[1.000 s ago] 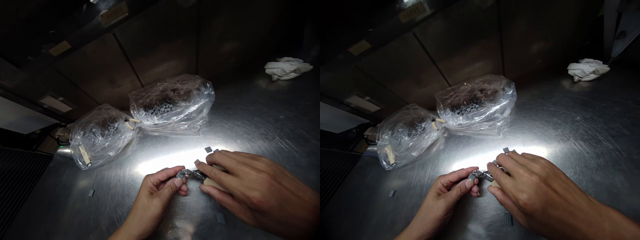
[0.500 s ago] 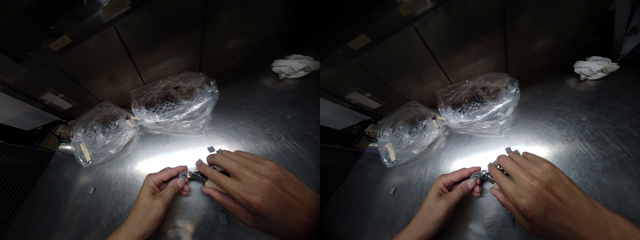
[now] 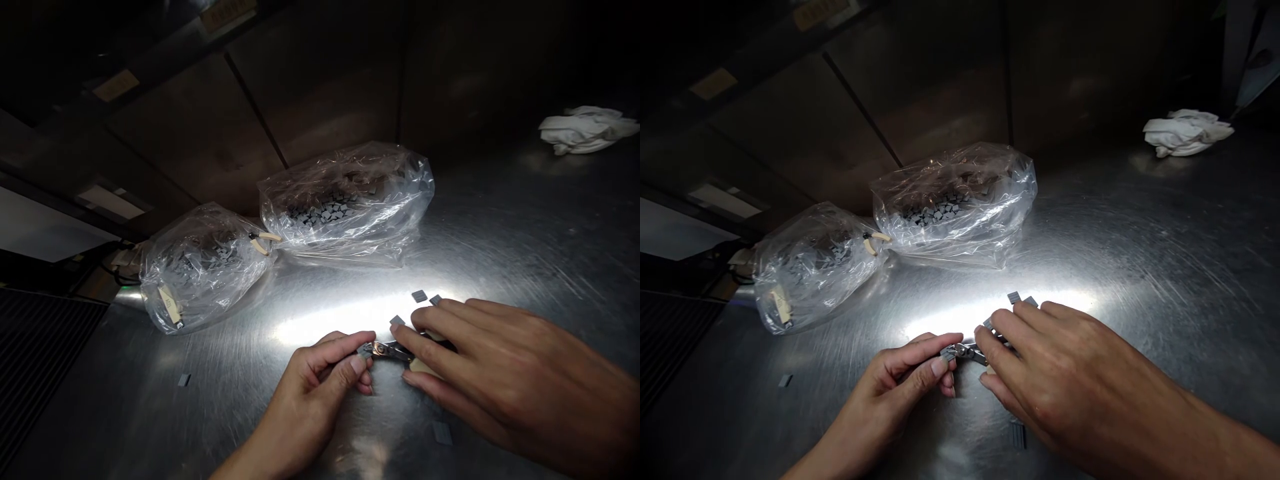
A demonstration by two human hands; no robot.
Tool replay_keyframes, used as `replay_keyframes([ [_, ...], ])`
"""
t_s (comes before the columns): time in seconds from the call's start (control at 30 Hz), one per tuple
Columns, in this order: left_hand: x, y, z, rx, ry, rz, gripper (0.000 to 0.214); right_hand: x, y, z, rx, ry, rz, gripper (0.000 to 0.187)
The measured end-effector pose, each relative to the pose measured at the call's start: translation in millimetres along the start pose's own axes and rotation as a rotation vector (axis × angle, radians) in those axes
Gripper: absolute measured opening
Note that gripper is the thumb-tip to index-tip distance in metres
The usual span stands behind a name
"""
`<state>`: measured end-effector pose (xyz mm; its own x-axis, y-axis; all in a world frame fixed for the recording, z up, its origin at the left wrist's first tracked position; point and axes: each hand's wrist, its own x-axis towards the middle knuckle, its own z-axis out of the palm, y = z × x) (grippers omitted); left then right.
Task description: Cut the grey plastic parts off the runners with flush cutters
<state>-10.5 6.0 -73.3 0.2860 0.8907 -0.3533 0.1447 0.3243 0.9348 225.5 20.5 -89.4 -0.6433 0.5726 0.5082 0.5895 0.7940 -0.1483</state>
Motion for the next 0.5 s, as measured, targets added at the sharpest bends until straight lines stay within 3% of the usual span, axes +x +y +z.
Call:
replay_keyframes([
  [0.5,-0.1,0.6,1.6,-0.007,0.006,-0.013,0.026,-1.4,-0.6,-0.1,-0.006,0.013,0.005,0.022],
])
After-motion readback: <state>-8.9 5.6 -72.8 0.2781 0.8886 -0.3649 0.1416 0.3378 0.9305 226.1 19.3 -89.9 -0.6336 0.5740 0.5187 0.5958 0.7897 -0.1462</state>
